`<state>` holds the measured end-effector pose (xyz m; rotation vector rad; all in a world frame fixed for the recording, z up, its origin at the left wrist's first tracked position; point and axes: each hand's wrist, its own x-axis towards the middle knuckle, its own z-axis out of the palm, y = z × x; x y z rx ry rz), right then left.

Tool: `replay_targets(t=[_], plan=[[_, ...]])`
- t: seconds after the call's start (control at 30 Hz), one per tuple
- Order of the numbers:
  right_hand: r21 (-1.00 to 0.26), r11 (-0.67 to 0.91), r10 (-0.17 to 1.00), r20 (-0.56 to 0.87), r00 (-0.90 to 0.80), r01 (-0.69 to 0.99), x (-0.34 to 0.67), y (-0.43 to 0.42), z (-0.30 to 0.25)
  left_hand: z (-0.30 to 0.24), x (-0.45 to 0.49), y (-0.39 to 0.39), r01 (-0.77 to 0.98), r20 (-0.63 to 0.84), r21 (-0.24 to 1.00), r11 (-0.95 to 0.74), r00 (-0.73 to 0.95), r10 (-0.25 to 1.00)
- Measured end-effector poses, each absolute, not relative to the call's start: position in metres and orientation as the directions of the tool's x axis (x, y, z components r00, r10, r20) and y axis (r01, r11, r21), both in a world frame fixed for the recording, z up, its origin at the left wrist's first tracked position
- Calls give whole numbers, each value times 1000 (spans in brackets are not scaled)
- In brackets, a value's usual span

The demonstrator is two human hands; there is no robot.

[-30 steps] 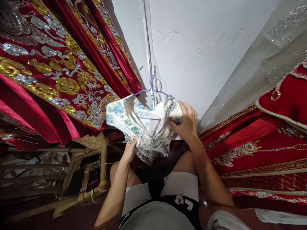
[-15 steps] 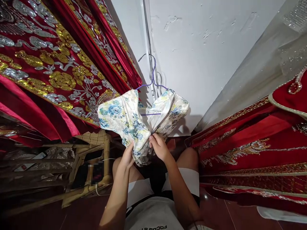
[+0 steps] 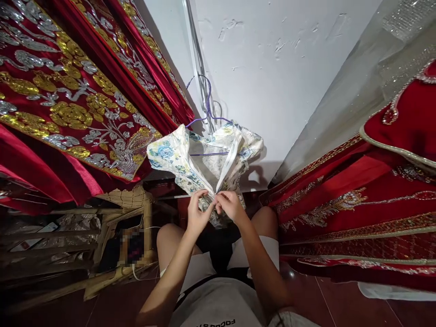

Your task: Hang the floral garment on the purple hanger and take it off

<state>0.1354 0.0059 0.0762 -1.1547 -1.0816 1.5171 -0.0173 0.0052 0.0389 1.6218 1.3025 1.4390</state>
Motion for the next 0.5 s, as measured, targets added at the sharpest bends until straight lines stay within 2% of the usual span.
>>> replay_targets(t=[0.03,0.13,0.27,0.4,0.5], plan=[[-971,-200,969,-176,-175,-129,137,7,78,39,-9,10,234,348,913,-335,-13,937],[-986,-158,967,-143,-210,-56,145,16,89,42,5,21,165,339,927,-337,18,941],[-996,-84,995,-84,-57,2,164,53,129,41,7,28,176,367,905,-386,133,921],[-992,14,998,7,57,-124,169,97,185,37,7,27,265,399,845,-465,269,877],[-968,130,989,111,101,-213,161,110,209,50,6,28,357,345,790,-499,413,843]])
